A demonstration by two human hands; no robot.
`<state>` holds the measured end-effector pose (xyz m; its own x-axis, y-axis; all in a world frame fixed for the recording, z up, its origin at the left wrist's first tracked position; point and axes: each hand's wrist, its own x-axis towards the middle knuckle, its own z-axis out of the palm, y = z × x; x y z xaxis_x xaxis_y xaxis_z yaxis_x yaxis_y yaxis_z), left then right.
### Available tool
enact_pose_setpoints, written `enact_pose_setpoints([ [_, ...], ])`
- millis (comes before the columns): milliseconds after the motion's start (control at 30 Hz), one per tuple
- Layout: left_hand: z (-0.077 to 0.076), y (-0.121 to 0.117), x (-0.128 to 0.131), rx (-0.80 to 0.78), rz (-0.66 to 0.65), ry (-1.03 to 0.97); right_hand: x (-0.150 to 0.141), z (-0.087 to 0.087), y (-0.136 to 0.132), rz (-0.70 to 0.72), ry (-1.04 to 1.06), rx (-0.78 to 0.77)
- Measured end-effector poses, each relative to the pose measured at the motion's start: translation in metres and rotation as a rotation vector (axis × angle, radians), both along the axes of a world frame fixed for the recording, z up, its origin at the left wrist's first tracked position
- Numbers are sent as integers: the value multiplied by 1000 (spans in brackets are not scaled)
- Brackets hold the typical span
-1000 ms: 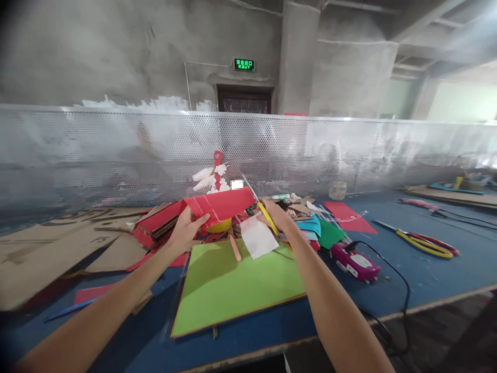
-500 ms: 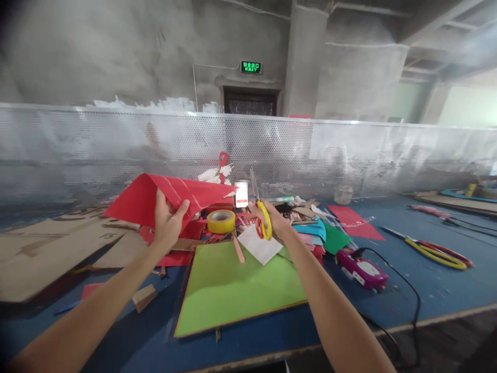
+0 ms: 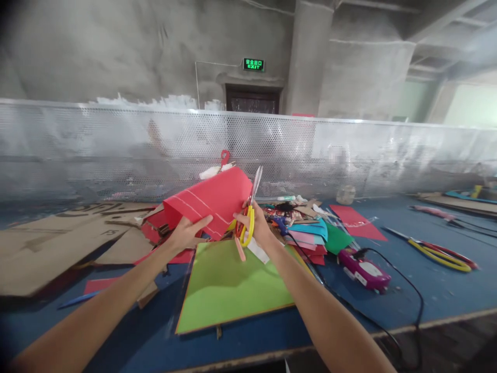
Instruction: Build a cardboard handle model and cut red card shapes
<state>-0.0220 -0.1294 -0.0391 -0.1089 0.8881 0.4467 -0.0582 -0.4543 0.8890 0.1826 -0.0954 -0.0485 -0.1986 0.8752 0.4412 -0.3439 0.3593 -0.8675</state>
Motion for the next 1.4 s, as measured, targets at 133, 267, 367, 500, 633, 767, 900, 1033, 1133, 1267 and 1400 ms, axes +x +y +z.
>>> enact_pose_setpoints([
  [133, 11, 2, -14, 204, 169, -48, -1, 3, -2, 16, -102, 109],
  [267, 17, 18, -27, 307, 374, -163, -6, 0, 0, 1, -144, 80],
  [367, 12, 25, -23, 88, 263, -317, -8, -7, 4, -26, -163, 37],
  [500, -1, 19, -8, -199, -39, -233, -8, -15, 10, -65, -166, 6],
  [633, -12, 11, -3, -373, -240, -46, -6, -16, 14, -91, -160, 4],
  [767, -19, 11, -6, -369, -272, 104, -5, -14, 15, -89, -151, 26],
  [900, -24, 12, -6, -385, -368, 130, -5, -15, 17, -95, -141, 39],
  [1033, -22, 11, -2, -288, -230, 103, -5, -18, 20, -107, -149, 39],
  [1133, -20, 10, 1, -193, -116, 138, -6, -17, 21, -116, -166, 45],
  [1267, -22, 13, -1, -235, -125, 104, -4, -10, 18, -94, -220, 54],
  [1400, -25, 22, -8, -334, -110, 6, 11, 1, 12, -38, -316, 45],
])
